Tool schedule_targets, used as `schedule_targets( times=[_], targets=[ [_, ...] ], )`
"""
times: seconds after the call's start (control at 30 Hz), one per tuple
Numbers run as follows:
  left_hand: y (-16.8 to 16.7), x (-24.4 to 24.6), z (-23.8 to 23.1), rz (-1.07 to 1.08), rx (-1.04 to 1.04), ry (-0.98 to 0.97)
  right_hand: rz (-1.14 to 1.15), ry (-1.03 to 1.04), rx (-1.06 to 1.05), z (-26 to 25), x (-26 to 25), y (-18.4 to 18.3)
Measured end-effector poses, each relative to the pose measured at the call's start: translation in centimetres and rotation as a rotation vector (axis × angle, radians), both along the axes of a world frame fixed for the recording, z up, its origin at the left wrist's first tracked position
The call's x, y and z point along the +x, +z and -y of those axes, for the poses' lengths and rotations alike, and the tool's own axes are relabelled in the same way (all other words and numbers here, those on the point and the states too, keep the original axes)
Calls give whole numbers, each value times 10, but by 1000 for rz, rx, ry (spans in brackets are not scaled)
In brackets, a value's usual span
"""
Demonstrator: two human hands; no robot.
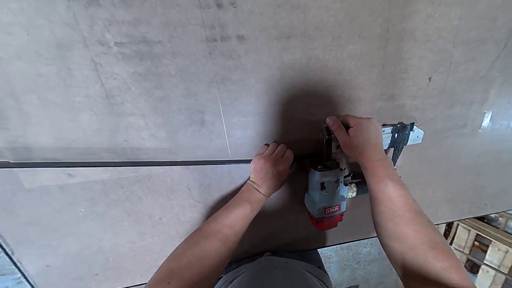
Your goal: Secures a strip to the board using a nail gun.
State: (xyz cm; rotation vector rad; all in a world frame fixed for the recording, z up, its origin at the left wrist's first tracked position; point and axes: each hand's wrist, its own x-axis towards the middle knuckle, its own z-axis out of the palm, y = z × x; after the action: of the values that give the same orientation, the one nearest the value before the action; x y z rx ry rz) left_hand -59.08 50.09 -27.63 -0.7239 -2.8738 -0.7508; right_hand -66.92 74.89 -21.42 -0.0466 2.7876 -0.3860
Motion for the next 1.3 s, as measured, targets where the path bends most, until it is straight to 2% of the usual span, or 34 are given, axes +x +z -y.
schedule_targets(
  times=[0.17, 0.27, 0.37, 0.43, 0.47, 0.57, 0.63, 0.73, 0.8, 1.0, 1.1, 1.2, 1.3],
  targets=[
    [0, -2, -2, 8, -11, 2, -33, -5, -7, -2, 0, -4],
    [0, -2, -1, 9, -13, -3, -143, -21, -33, 0, 4, -4],
    [2, -2, -2, 14, 5, -6, -273, -127, -186, 27, 35, 42],
    [2, -3, -1, 19, -2, -15, -191, -264, -392, 70, 83, 81],
    [3, -2, -1, 25, -6, -16, -83, -374, -553, 94, 110, 87],
    [6, -3, -1, 24, -15, -28, 281, -849, -959, 151, 155, 62],
    [7, -4, 0, 27, -6, -37, 242, -1033, -1049, 172, 154, 40],
    [5, -4, 5, 27, -9, -68, 68, -1142, -1030, 184, 141, 13],
    [5, -5, 6, 8, -30, -84, 4, -1200, -939, 186, 136, -3],
    [8, -2, 14, 18, -61, -161, -211, -1246, -730, 199, 123, -19],
    [11, -3, 26, 37, -77, -231, -233, -1236, -632, 204, 126, -24],
    [12, -4, 49, 78, -124, -258, -232, -1289, -686, 203, 126, -28],
    [5, -3, 81, 25, -152, -264, -222, -1325, -686, 204, 121, -34]
  ],
)
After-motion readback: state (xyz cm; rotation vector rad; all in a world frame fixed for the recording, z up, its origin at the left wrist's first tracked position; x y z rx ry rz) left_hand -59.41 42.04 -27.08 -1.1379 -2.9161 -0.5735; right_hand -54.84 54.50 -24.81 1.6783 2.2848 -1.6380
